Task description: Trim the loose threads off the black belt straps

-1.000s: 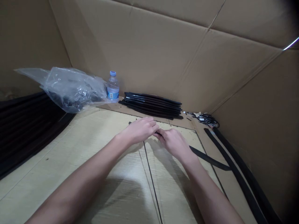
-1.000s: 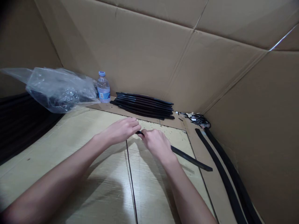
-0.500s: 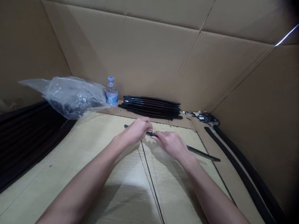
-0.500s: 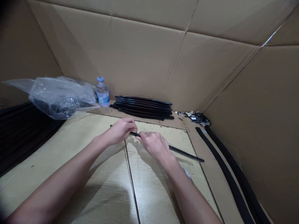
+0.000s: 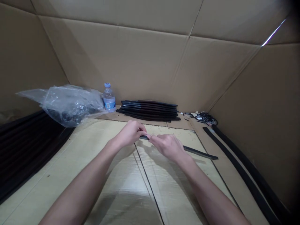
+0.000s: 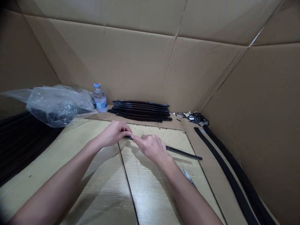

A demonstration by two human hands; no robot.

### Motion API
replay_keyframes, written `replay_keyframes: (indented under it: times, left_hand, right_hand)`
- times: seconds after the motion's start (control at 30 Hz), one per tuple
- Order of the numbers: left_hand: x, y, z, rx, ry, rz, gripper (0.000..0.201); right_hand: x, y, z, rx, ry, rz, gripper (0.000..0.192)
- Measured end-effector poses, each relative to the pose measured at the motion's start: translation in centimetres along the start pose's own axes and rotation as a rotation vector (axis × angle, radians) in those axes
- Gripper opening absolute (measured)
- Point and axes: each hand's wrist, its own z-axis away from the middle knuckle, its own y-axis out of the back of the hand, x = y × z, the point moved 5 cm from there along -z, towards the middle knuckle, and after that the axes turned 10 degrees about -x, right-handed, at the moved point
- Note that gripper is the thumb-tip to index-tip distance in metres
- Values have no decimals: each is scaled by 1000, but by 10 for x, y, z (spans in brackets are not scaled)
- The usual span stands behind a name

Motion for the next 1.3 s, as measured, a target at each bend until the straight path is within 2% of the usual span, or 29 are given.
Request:
replay_keyframes:
  times: [0.23,0.33,0.4,0.5,0.63,0.67,0.7,0.73,0.8,0.9,0.97,1.07,1.3]
  left_hand:
    - [-18,43,13,129,122,94,15]
    - [-28,52,16,165,168,219,17]
    - [-36,47,16,173,213,351,14]
    - [-40,22,12,103,257,608,9]
    - [-13,-24,4,-152,184,928,16]
    - [-1,-32,2,-215,108,1033,22]
    - [10,-36,1,-228,20,1155,32]
    - [19,-37,0,-191,-50,1263,38]
    - [31,-38,-2,-116,-109,1396,38]
    - [39,-35,-2,-55,-119,1443,26]
    - [41,-31,-2,-37,-156,1469,25]
    - [41,-27,1,-78,-180,1510,27]
    - [41,-27,7,-229,-72,1432,20]
  right_hand:
    - [21,22,5,106,42,-227,38]
    - [30,33,9,135,37,-267,37]
    - [33,39,11,169,54,-297,34]
    - [33,49,14,276,124,-362,26]
    - [29,57,16,415,209,-476,14]
    - [28,58,16,426,221,-505,13]
    - [27,60,16,434,229,-534,13]
    - [26,61,17,444,236,-562,14]
    - [24,65,18,477,241,-607,15]
    - [21,70,20,516,247,-630,15]
    - [18,73,21,509,271,-637,15]
    - [13,77,22,509,303,-627,12]
    - [7,83,24,528,373,-510,8]
